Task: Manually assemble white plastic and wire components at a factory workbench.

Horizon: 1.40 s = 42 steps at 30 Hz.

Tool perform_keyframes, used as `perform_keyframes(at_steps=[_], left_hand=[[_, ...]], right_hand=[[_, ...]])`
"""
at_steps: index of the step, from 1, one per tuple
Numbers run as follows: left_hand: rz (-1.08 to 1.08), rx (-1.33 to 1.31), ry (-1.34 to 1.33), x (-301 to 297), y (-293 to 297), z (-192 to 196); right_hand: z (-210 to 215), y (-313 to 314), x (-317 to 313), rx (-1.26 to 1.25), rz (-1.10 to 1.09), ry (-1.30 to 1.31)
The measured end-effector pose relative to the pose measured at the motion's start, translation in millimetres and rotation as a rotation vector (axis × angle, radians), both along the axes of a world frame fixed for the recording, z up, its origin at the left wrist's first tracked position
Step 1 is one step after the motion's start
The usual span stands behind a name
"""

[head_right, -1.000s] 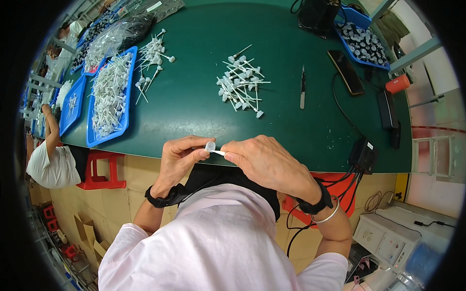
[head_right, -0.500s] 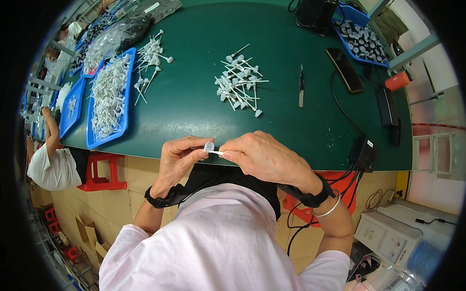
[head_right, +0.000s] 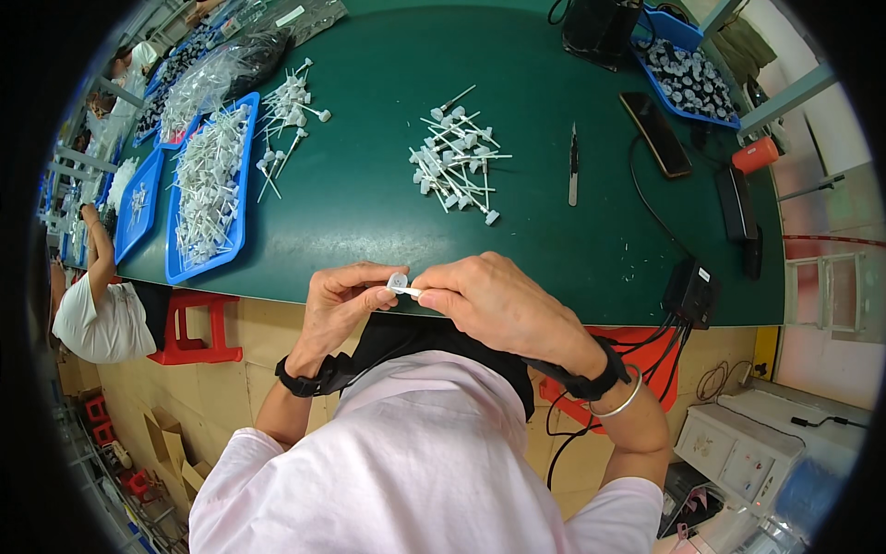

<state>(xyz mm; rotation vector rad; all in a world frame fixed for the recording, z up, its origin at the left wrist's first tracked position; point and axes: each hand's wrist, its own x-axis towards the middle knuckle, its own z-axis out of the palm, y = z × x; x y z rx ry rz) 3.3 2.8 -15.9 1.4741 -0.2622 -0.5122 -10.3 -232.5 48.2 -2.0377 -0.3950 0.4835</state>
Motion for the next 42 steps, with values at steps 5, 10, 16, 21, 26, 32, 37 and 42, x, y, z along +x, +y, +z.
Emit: perform_keyframes(at_steps=[5,10,16,21,26,32,37,42], left_hand=[[0.006,-0.009,0.004,0,0,0],[0.02,-0.035,0.014,-1,-2,-2],[0.007,0.008,-0.017,-2,-4,0],[0.012,0.059,-0.06,-2,-3,0],[0.03,0.004,0.008,-2,0,2],[0.013,-0.047,0.04,-1,-1,0],[0.021,-0.029,0.049,0,-2,3],[0.021,-0.033,0.053,-1,-3,2]], right_hand=[[-6,4,-9,-0.117,-0.001,-0.293],[3,15,-26,-0.449,0.011,-0.514],[8,27,-39,-0.788,0.049,-0.822],[10,31,-37,-0.816,0.064,-0.838],[15,13,-30,-0.446,0.029,-0.523],[2,16,-33,-0.389,-0.068,-0.544],[-2,16,-33,-0.386,-0.057,-0.547],[-5,18,-35,-0.385,-0.065,-0.576]])
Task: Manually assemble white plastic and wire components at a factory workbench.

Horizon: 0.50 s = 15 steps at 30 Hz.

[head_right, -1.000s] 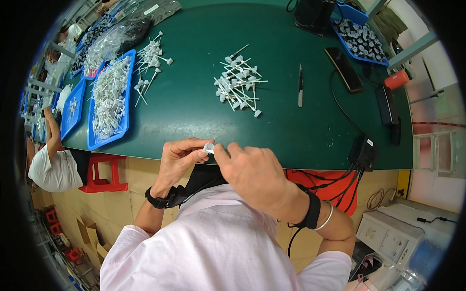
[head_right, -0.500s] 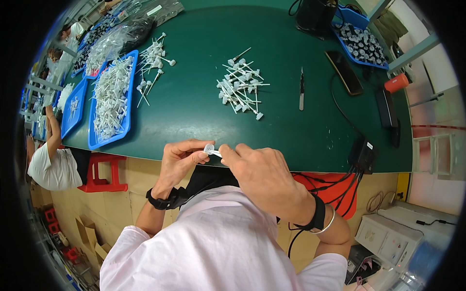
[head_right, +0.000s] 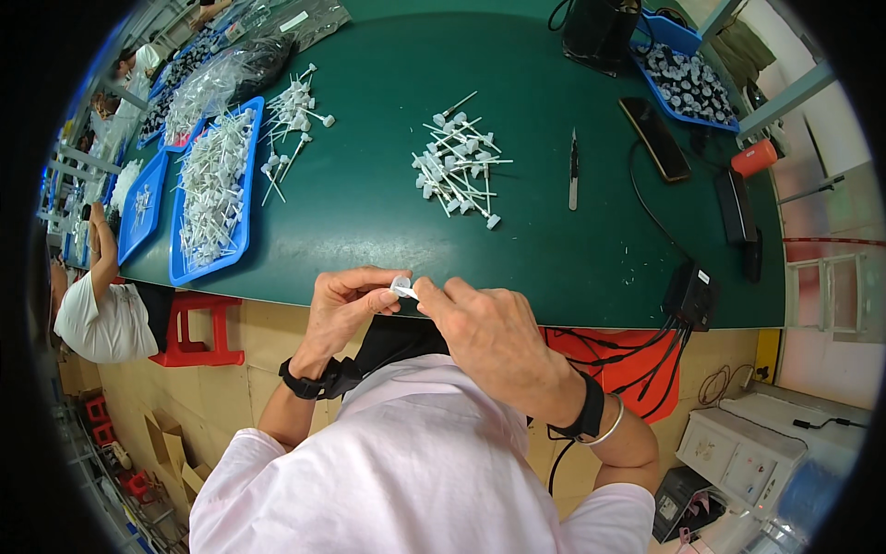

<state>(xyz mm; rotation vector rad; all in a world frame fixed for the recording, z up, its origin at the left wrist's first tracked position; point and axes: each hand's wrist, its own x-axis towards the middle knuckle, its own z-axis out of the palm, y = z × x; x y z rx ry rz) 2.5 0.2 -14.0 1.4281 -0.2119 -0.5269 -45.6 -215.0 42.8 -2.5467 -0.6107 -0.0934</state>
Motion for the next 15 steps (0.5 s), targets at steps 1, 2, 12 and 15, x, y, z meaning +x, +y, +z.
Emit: perform_keyframes(at_steps=[1,2,12,15], left_hand=[[0.003,-0.002,0.002,0,0,0],[0.001,-0.003,0.004,-1,0,0],[0.025,-0.005,0.008,-3,2,-2],[0.019,0.016,-0.068,3,5,0]], right_hand=[[-1,0,0,-0.014,0.001,-0.009],[-1,0,-1,-0.028,0.003,-0.018],[-4,6,-7,-0.151,-0.003,-0.184],[-2,-7,1,0.188,-0.01,0.046]])
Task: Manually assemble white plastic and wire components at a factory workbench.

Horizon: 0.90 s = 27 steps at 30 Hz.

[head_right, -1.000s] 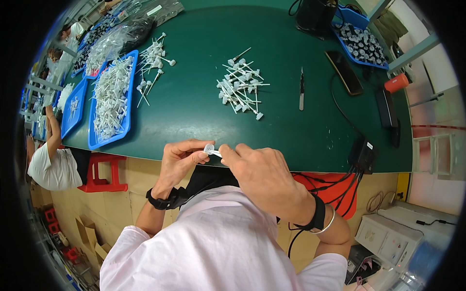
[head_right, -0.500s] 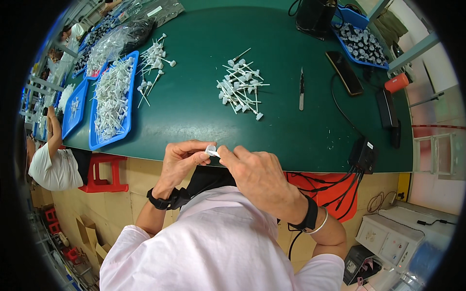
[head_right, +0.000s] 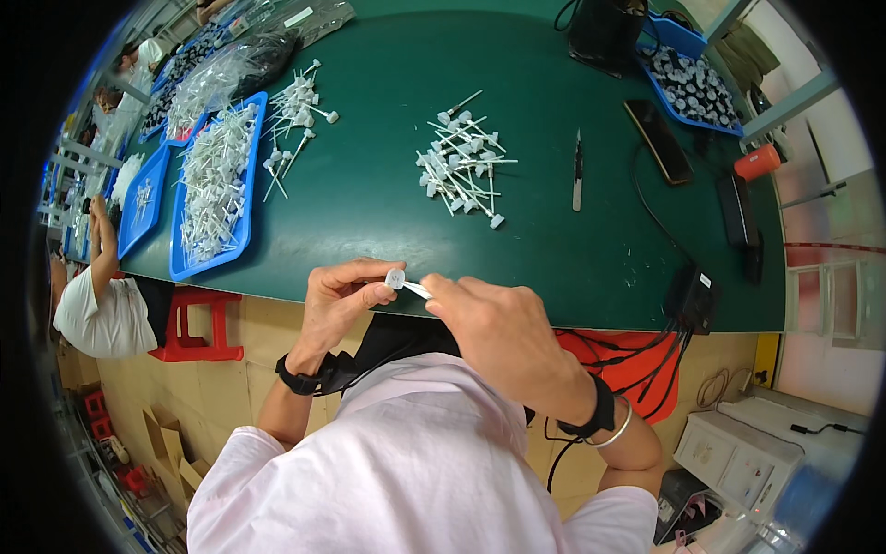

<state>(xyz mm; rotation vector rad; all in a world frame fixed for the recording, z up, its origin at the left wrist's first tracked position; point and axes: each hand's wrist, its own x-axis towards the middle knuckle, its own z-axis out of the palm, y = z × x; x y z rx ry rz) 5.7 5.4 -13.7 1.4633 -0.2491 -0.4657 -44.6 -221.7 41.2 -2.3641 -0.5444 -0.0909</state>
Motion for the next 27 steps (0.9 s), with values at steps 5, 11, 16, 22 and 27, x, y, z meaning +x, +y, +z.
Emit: perform_keyframes(at_steps=[5,11,16,22,27], left_hand=[[-0.019,0.025,-0.068,1,2,1],[-0.036,0.057,-0.112,-1,1,2],[-0.044,0.077,-0.104,-1,2,2],[-0.04,0.066,-0.104,-1,0,5],[-0.047,0.085,-0.099,0,1,2]], right_hand=[[13,-5,5,0.266,0.005,0.374],[6,-8,15,0.26,0.036,0.56],[6,-9,20,0.28,0.07,0.613],[7,-10,24,0.258,0.088,0.61],[7,-11,25,0.245,0.087,0.6]])
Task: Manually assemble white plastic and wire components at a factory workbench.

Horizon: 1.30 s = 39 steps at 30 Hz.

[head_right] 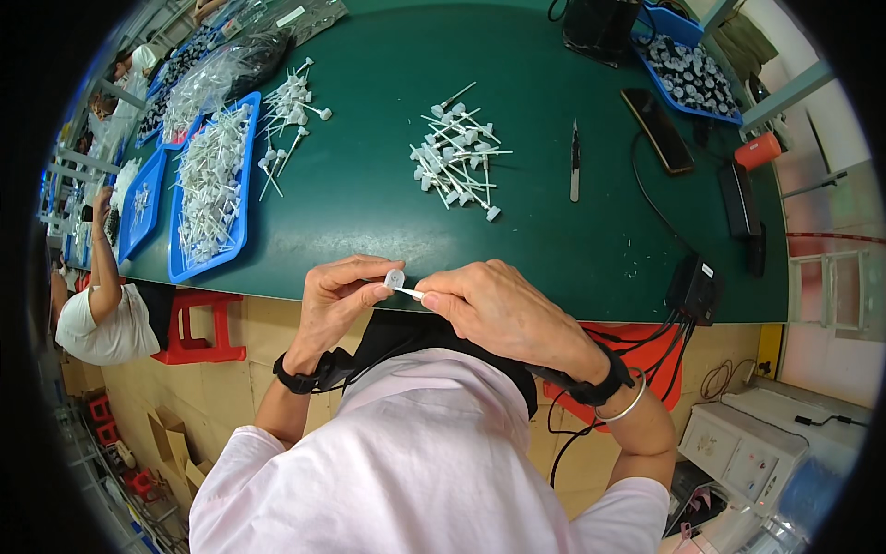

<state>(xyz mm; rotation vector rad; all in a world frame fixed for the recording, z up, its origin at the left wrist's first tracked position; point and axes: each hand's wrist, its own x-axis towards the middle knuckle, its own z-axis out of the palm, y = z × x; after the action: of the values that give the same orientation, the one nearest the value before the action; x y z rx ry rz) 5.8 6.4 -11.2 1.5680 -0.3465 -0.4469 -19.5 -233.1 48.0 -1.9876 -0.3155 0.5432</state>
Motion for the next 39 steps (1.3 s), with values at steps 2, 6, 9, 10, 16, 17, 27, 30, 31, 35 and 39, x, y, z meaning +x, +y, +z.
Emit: perform_keyframes(at_steps=[2,6,9,10,16,17,27,30,31,35,39], left_hand=[[-0.003,-0.002,0.005,0,0,-1],[0.001,-0.044,0.036,0,0,-2],[0.0,-0.062,0.064,0,-1,-1],[-0.003,-0.064,0.072,0,-1,0],[-0.022,-0.02,0.145,-1,0,1],[-0.024,-0.027,0.148,-1,0,1],[0.014,-0.077,0.142,-3,-2,-1],[0.03,-0.109,0.149,-3,-1,0],[0.03,-0.115,0.156,-2,0,0],[0.008,-0.132,0.179,-2,1,-3],[0.026,-0.141,0.164,-3,0,-3]], right_hand=[[1,0,0,-0.001,-0.004,0.016],[5,1,0,-0.019,-0.016,-0.005],[0,1,-4,-0.072,0.01,-0.234],[0,1,-6,-0.114,0.012,-0.314],[5,7,-15,-0.398,0.085,-0.563],[7,7,-16,-0.457,0.114,-0.59],[20,10,-15,-0.529,0.165,-0.597],[18,2,-12,-0.355,0.061,-0.553],[15,3,-12,-0.34,0.044,-0.556],[5,6,-14,-0.279,0.008,-0.551],[4,6,-12,-0.276,0.026,-0.544]])
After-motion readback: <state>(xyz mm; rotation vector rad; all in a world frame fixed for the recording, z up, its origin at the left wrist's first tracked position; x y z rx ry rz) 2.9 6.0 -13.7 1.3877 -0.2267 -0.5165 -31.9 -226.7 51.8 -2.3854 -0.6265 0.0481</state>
